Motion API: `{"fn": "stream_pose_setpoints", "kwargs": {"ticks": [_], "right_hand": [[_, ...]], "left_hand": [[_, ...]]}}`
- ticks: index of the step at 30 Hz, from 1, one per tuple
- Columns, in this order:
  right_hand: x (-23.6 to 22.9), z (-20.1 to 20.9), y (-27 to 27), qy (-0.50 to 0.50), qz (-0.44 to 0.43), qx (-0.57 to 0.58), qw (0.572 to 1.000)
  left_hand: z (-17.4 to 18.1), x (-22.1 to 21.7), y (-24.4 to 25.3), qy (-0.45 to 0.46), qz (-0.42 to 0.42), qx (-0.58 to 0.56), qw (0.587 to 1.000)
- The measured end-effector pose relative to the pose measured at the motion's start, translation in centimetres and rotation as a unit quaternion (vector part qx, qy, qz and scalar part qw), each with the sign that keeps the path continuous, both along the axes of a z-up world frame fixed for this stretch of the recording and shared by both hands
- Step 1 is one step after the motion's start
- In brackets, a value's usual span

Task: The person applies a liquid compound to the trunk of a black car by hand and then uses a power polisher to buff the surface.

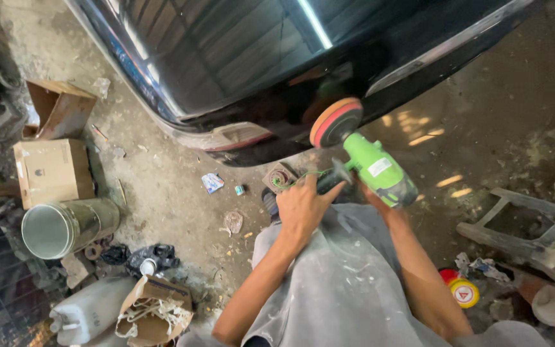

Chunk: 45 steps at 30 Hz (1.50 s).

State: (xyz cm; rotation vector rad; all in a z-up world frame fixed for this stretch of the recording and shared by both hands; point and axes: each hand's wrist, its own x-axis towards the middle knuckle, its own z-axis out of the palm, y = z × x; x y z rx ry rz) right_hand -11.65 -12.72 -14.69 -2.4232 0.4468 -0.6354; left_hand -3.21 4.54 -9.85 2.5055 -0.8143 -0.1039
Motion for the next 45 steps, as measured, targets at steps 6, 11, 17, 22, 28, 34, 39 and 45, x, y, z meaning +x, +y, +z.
{"fn": "stream_pose_setpoints", "kwargs": {"ticks": [6, 11, 17, 22, 28, 34, 39, 45], "right_hand": [[-0.2, 0.2, 0.4, 0.006, -0.014, -0.006, 1.000], [0.8, 0.4, 3.1, -0.008, 0.008, 0.006, 1.000], [1.0, 0.4, 3.2, -0.006, -0.007, 0.003, 1.000], [1.1, -0.2, 4.1, -0.007, -0.012, -0.001, 1.000], [-0.2, -2.3, 8.4, -0.020, 0.017, 0.039, 0.999], [1.2, -2.8, 10.6, -0.065, 0.050, 0.056, 0.995], [2.2, -0.9, 11.8, -0.033, 0.074, 0.065, 0.995], [0.4, -2.2, 9.3, 0.001, 0.040, 0.087, 0.995]], "left_hand": [[-0.2, 1.2, 0.2, -0.024, -0.016, -0.022, 0.999], [-0.8, 0.9, 2.9, -0.020, -0.005, -0.013, 1.000], [0.2, 1.7, 3.5, -0.008, -0.008, -0.013, 1.000], [0.2, 2.1, 4.1, -0.031, -0.019, -0.046, 0.998], [-0.3, 3.3, 9.3, -0.008, 0.011, -0.001, 1.000], [0.2, 4.5, 12.7, -0.024, 0.020, -0.025, 0.999], [0.2, 4.9, 14.5, -0.007, 0.038, -0.047, 0.998], [-0.6, 3.1, 12.1, 0.014, 0.040, -0.080, 0.996]]}}
